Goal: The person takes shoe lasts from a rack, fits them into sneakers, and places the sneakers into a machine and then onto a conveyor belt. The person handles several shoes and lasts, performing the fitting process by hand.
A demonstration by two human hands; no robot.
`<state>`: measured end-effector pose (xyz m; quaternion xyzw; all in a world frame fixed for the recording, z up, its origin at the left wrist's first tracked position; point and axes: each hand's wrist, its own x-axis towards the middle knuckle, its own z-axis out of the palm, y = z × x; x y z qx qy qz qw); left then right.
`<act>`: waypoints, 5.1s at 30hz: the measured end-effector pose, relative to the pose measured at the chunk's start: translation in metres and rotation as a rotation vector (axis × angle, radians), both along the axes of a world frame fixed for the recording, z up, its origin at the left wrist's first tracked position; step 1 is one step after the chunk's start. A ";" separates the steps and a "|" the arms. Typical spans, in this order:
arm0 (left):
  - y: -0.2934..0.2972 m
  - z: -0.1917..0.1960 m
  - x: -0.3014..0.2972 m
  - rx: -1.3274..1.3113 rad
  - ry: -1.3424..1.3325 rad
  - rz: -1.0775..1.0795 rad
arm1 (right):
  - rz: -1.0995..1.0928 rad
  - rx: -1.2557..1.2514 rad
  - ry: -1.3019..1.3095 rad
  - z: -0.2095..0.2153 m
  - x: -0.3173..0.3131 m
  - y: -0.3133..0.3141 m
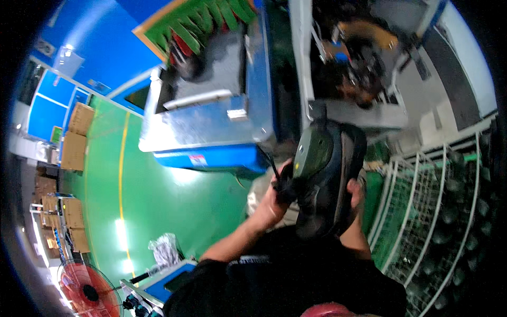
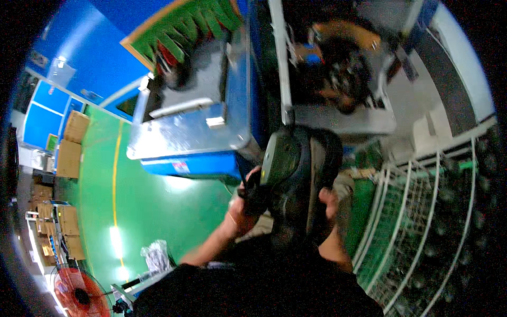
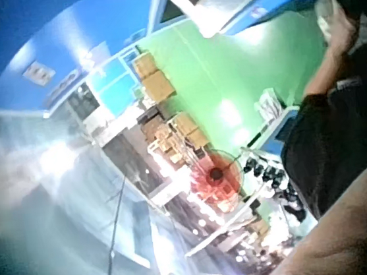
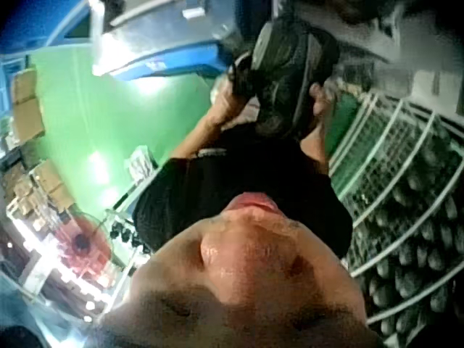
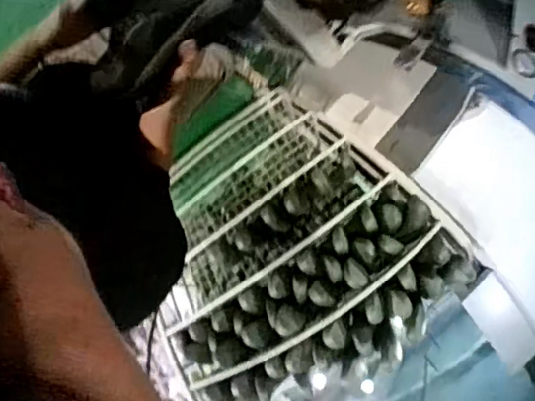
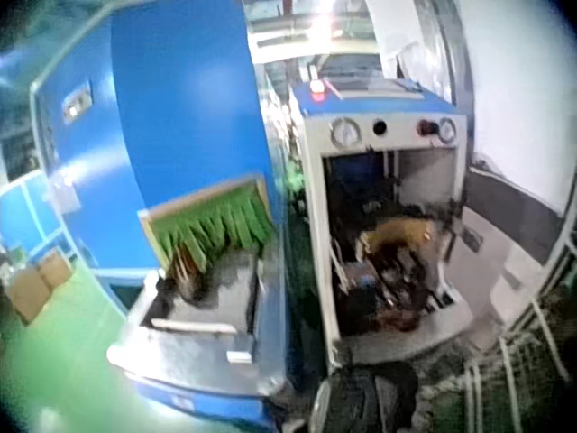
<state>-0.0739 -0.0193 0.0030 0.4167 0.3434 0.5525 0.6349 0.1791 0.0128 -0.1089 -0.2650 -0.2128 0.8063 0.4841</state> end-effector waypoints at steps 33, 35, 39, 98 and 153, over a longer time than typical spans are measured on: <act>0.049 0.004 0.001 0.001 1.356 0.589 | -0.231 -0.112 -0.340 0.062 0.010 -0.025; 0.053 0.000 -0.010 0.325 1.552 0.627 | -0.205 -0.084 -0.438 0.062 0.008 -0.020; 0.049 -0.012 -0.027 0.346 1.357 0.661 | -0.172 -0.049 -0.565 0.066 0.002 -0.009; 0.015 -0.060 0.055 0.558 0.971 0.083 | -0.512 -0.414 -0.063 0.069 0.030 -0.042; 0.169 0.059 0.173 -0.285 -0.402 -0.237 | -0.378 0.549 -1.418 0.366 0.047 0.194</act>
